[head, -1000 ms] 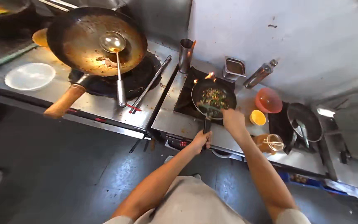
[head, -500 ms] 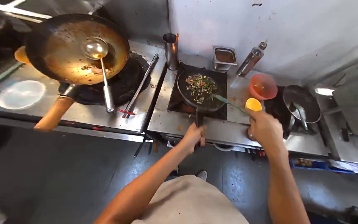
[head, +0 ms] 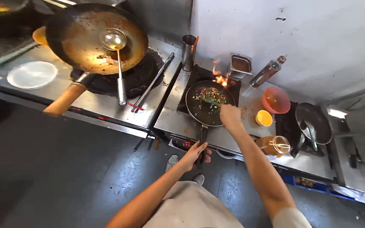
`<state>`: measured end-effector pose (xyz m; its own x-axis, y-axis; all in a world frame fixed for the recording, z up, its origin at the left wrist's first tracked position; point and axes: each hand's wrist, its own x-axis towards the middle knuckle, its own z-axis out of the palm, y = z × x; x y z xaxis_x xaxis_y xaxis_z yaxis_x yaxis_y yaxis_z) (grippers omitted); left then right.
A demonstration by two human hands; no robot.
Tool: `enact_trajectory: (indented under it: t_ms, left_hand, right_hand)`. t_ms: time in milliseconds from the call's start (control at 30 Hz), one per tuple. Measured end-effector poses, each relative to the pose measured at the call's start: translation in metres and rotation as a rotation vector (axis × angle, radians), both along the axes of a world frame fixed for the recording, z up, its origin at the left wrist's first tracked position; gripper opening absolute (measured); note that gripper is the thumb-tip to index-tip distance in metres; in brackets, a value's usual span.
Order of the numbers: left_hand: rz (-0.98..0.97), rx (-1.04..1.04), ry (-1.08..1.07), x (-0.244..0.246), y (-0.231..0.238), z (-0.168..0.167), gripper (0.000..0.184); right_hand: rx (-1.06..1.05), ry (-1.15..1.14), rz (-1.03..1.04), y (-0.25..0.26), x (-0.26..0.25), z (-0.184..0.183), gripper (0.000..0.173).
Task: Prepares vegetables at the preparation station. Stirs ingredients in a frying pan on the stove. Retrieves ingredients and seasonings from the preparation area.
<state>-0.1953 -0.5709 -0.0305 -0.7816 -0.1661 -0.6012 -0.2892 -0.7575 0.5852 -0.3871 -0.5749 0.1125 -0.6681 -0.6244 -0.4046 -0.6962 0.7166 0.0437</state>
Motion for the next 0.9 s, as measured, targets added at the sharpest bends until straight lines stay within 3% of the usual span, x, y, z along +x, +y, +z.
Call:
enact_trajectory:
  t_ms: [67, 133, 200, 300, 367, 433, 567, 700, 800, 867, 900]
  left_hand:
    - [-0.019, 0.027, 0.071, 0.021, -0.004, -0.015, 0.047]
    - [0.008, 0.019, 0.008, 0.04, -0.011, -0.038, 0.05]
    - [0.042, -0.026, -0.194, 0.049, -0.018, -0.074, 0.043]
    - [0.037, -0.217, -0.465, 0.034, -0.036, -0.131, 0.049]
    - [-0.005, -0.359, -0.499, 0.022, -0.046, -0.172, 0.055]
    - [-0.019, -0.385, -0.48, 0.014, -0.051, -0.192, 0.051]
    - [-0.027, -0.319, -0.451, 0.001, -0.053, -0.196, 0.053]
    - [-0.037, -0.35, -0.487, -0.009, -0.053, -0.206, 0.053]
    - [-0.19, -0.275, -0.525, -0.007, -0.055, -0.179, 0.051]
    - [-0.231, -0.09, -0.392, 0.009, -0.051, -0.141, 0.042]
    - [-0.212, 0.044, -0.248, 0.018, -0.05, -0.116, 0.046]
  right_hand:
    - [-0.014, 0.049, 0.043, 0.012, -0.004, 0.022, 0.024]
    - [0.029, 0.061, 0.075, 0.028, 0.006, 0.043, 0.03]
    - [0.196, 0.04, 0.052, 0.018, 0.008, 0.037, 0.036]
    - [0.158, 0.074, -0.032, 0.002, -0.003, 0.013, 0.045]
    - [0.029, 0.131, -0.044, 0.015, -0.005, 0.008, 0.039]
    - [0.016, 0.146, -0.079, 0.033, -0.002, 0.011, 0.039]
    - [0.24, 0.17, -0.143, 0.052, 0.006, 0.03, 0.043]
    - [0.368, 0.083, -0.061, 0.04, 0.018, 0.026, 0.046]
    - [0.376, -0.033, -0.071, 0.029, 0.022, 0.018, 0.037]
    - [0.345, -0.022, -0.093, 0.032, 0.02, 0.019, 0.036]
    - [0.333, -0.01, -0.115, 0.034, 0.016, 0.021, 0.037]
